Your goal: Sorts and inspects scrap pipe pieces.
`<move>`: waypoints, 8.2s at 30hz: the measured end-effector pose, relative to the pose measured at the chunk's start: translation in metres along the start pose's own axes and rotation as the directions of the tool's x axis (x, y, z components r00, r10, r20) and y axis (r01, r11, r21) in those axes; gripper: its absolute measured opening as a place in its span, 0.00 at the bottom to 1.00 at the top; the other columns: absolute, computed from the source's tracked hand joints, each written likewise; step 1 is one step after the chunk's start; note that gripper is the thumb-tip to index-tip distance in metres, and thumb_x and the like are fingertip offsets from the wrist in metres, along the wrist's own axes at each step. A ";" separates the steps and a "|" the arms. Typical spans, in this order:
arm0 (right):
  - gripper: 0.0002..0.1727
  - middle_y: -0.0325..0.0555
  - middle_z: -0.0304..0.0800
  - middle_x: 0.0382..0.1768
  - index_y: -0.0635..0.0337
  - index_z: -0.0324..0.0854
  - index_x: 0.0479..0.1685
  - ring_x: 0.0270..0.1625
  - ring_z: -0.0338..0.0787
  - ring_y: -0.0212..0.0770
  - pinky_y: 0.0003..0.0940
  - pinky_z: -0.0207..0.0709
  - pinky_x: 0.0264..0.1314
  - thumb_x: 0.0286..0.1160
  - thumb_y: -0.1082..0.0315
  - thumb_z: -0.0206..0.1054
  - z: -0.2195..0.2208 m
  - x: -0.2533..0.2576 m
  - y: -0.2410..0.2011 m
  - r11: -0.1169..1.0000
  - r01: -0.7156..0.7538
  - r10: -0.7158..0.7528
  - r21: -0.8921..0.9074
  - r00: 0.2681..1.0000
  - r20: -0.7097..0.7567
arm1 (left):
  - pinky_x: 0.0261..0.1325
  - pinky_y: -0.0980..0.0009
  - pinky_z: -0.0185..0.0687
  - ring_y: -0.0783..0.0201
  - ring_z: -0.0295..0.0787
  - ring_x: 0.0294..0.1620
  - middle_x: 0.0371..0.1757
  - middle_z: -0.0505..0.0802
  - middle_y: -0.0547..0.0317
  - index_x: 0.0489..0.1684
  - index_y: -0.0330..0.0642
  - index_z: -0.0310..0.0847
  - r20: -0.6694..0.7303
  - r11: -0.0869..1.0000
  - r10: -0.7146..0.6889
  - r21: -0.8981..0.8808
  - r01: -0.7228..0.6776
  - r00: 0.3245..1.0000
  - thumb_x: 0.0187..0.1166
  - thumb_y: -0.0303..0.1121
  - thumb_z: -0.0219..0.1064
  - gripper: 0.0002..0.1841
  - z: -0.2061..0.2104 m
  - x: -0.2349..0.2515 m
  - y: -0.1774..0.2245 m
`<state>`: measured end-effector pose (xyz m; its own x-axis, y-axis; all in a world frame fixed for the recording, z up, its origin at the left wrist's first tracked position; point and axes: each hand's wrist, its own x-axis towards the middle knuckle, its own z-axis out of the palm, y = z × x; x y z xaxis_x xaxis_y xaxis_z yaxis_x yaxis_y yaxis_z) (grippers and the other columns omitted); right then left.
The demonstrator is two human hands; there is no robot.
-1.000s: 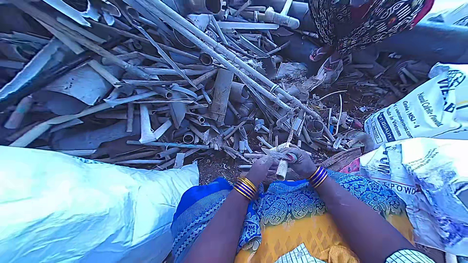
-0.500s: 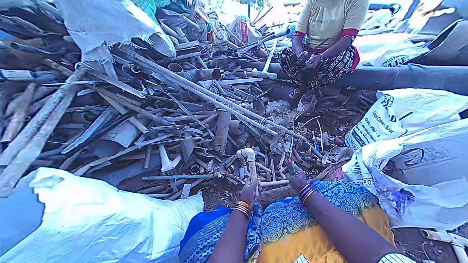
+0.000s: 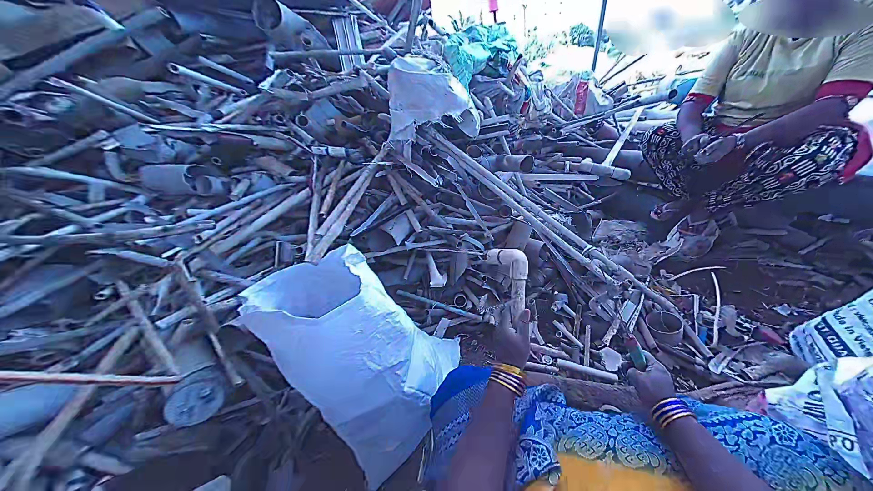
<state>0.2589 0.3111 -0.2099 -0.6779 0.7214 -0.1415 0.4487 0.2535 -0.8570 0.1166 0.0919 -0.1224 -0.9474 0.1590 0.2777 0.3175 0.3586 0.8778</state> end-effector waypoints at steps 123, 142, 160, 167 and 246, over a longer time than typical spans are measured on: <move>0.12 0.39 0.78 0.23 0.64 0.74 0.64 0.17 0.76 0.28 0.20 0.73 0.22 0.88 0.71 0.60 0.001 0.097 -0.017 0.517 -0.418 0.608 0.747 0.794 0.023 | 0.84 0.37 0.62 0.37 0.71 0.84 0.80 0.78 0.33 0.82 0.34 0.71 0.728 0.568 -0.676 0.613 -0.549 0.113 0.88 0.50 0.60 0.32 0.289 0.074 -0.171; 0.11 0.41 0.79 0.25 0.67 0.71 0.63 0.17 0.75 0.26 0.16 0.71 0.21 0.88 0.75 0.58 0.005 0.096 -0.014 0.483 -0.525 0.620 0.701 0.770 0.149 | 0.90 0.41 0.52 0.39 0.65 0.87 0.81 0.79 0.39 0.74 0.38 0.80 0.694 0.375 -0.611 0.677 -0.633 0.380 0.83 0.34 0.64 0.22 0.285 0.089 -0.240; 0.13 0.42 0.78 0.25 0.65 0.72 0.65 0.19 0.77 0.28 0.19 0.73 0.24 0.88 0.72 0.60 0.008 0.069 -0.020 0.577 -0.507 0.569 0.641 0.812 0.130 | 0.81 0.45 0.71 0.42 0.79 0.79 0.74 0.84 0.34 0.80 0.33 0.71 0.525 0.544 -0.669 0.828 -0.134 0.526 0.81 0.35 0.67 0.28 0.228 0.094 -0.202; 0.13 0.41 0.78 0.24 0.66 0.71 0.66 0.17 0.75 0.27 0.19 0.73 0.23 0.88 0.73 0.60 0.010 0.089 -0.010 0.545 -0.521 0.597 0.657 0.791 0.133 | 0.86 0.44 0.63 0.45 0.75 0.82 0.77 0.84 0.43 0.81 0.44 0.75 0.671 0.466 -0.645 0.724 -0.508 0.365 0.81 0.37 0.66 0.27 0.270 0.088 -0.230; 0.13 0.42 0.80 0.25 0.65 0.72 0.65 0.15 0.74 0.28 0.19 0.72 0.20 0.86 0.74 0.60 0.011 0.099 -0.011 0.597 -0.596 0.545 0.538 0.792 0.273 | 0.84 0.39 0.61 0.38 0.68 0.86 0.82 0.77 0.36 0.82 0.38 0.73 0.644 0.366 -0.709 0.685 -0.630 0.288 0.87 0.34 0.60 0.24 0.256 0.068 -0.251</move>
<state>0.1809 0.3724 -0.2196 -0.4517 0.5339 -0.7148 0.3586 -0.6250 -0.6934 -0.0173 0.2488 -0.4236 -0.4721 0.3838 -0.7936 0.7404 0.6612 -0.1207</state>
